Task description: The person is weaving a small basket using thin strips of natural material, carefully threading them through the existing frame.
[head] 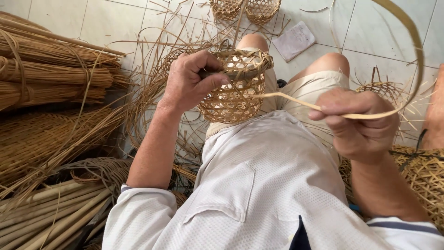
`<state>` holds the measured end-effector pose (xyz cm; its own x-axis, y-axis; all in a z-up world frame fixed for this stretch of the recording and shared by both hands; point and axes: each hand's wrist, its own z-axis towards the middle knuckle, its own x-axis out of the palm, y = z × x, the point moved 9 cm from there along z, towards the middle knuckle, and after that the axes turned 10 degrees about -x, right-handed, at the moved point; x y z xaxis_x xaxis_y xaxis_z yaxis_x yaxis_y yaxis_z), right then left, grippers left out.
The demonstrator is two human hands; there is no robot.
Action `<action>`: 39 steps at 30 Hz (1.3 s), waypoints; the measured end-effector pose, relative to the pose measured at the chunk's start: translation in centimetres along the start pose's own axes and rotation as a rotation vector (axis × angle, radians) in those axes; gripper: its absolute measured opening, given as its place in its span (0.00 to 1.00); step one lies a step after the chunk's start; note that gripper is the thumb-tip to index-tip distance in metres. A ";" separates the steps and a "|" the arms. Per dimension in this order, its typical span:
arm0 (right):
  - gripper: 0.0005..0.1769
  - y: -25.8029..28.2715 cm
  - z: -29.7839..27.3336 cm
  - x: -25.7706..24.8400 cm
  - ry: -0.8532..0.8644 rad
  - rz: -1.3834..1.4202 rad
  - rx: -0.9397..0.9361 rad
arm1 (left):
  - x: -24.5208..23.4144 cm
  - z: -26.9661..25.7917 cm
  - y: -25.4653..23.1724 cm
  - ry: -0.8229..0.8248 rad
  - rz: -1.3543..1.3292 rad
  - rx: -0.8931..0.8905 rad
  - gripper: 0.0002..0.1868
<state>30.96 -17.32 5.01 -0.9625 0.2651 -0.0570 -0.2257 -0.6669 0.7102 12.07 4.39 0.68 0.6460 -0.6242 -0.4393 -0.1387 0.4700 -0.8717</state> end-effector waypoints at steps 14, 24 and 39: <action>0.06 -1.7 3.0 2.1 0.072 0.082 0.126 | 0.6 0.7 0.5 -0.046 0.083 0.009 0.11; 0.18 -2.3 -4.5 0.5 0.158 0.859 0.475 | 0.7 0.8 0.9 -0.059 0.118 -0.072 0.13; 0.18 3.4 -6.1 3.2 0.304 0.492 0.533 | 0.4 0.5 1.9 0.024 0.029 -0.129 0.11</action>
<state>26.18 -22.99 2.98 -0.9495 -0.2270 0.2165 0.2654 -0.2134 0.9402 12.46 5.31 -1.05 0.6223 -0.6273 -0.4682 -0.2532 0.4047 -0.8787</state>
